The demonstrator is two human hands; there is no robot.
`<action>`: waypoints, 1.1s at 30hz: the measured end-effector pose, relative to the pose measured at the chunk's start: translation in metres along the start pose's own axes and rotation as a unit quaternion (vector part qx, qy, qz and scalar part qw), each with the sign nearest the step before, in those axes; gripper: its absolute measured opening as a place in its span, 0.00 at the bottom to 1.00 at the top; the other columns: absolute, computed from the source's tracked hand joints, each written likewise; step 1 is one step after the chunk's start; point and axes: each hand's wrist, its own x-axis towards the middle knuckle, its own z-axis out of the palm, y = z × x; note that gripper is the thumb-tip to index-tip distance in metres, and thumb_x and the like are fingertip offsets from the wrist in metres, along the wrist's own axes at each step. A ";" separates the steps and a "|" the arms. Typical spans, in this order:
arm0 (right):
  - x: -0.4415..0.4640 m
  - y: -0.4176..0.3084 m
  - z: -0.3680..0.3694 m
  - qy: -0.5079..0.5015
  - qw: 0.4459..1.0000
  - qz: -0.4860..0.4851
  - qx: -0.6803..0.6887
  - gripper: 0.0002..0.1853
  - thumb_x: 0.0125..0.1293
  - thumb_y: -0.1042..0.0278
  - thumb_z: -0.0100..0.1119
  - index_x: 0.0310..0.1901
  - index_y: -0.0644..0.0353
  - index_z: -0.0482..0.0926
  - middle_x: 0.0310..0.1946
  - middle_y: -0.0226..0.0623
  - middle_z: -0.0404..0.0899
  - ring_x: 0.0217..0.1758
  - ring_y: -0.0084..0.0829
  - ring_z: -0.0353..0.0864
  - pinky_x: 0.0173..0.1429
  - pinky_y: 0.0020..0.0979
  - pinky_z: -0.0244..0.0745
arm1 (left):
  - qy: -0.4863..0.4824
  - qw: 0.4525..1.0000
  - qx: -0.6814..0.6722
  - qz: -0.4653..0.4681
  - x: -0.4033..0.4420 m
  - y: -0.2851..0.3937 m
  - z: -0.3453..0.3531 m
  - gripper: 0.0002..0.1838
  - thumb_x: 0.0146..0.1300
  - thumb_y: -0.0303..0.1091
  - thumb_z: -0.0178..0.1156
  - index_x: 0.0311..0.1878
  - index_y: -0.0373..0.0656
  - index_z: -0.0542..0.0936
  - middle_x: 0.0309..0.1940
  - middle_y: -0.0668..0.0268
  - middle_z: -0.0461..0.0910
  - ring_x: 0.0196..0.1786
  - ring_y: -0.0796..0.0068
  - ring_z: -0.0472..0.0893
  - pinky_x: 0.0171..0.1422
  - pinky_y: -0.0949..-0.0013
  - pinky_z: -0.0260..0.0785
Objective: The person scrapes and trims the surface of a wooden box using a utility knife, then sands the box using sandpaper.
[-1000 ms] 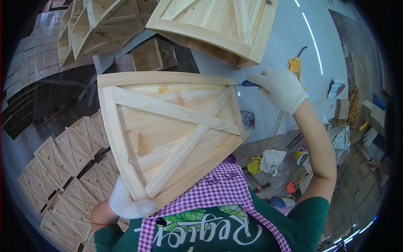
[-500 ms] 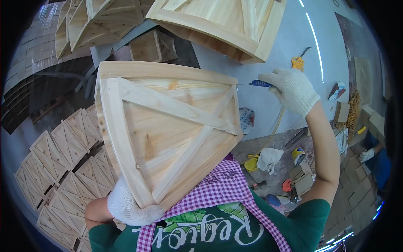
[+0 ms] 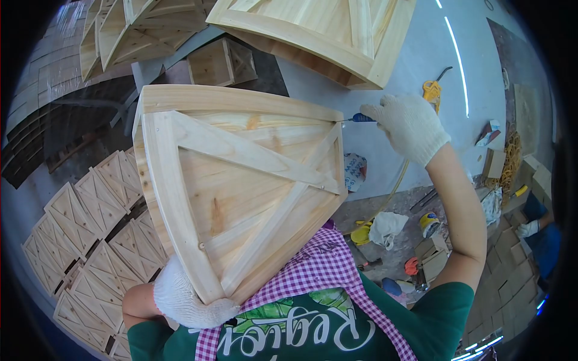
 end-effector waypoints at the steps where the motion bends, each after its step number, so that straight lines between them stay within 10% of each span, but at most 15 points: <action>1: 0.000 -0.002 -0.001 -0.001 1.000 -0.001 0.001 0.24 0.67 0.70 0.63 0.65 0.47 0.79 0.40 0.40 0.83 0.46 0.42 0.87 0.48 0.45 0.83 | 0.012 1.000 -0.019 -0.014 -0.001 0.001 0.001 0.39 0.56 0.36 0.76 0.68 0.26 0.73 0.60 0.49 0.82 0.60 0.58 0.84 0.67 0.62 0.73; 5: 0.000 -0.002 -0.003 -0.044 0.999 0.009 -0.007 0.23 0.65 0.71 0.64 0.63 0.48 0.81 0.41 0.39 0.84 0.46 0.44 0.87 0.50 0.45 0.82 | 0.020 1.000 -0.012 -0.006 0.000 -0.002 -0.001 0.38 0.55 0.36 0.77 0.67 0.27 0.74 0.60 0.48 0.82 0.60 0.57 0.85 0.67 0.62 0.73; 8: 0.005 0.034 0.016 0.044 0.966 -0.114 0.228 0.22 0.65 0.72 0.63 0.61 0.52 0.83 0.45 0.41 0.85 0.47 0.45 0.86 0.54 0.45 0.81 | -0.013 0.994 0.085 0.064 0.003 -0.005 -0.006 0.38 0.55 0.36 0.77 0.66 0.27 0.76 0.60 0.47 0.82 0.60 0.56 0.85 0.68 0.62 0.73; 27: 0.003 0.012 0.009 0.030 0.997 -0.018 0.075 0.19 0.64 0.72 0.63 0.58 0.50 0.82 0.36 0.40 0.81 0.43 0.45 0.85 0.48 0.44 0.80 | 0.000 0.999 0.041 -0.025 0.017 0.017 -0.002 0.14 0.45 0.31 0.80 0.22 0.45 0.79 0.17 0.68 0.74 0.18 0.66 0.75 0.22 0.62 0.62; 33: -0.003 -0.002 -0.002 0.003 0.999 -0.038 0.026 0.20 0.63 0.72 0.63 0.58 0.53 0.83 0.35 0.42 0.82 0.40 0.46 0.85 0.46 0.44 0.80 | 0.005 1.000 0.024 -0.009 0.011 -0.005 -0.001 0.20 0.48 0.32 0.79 0.38 0.38 0.77 0.32 0.61 0.77 0.32 0.63 0.78 0.38 0.62 0.65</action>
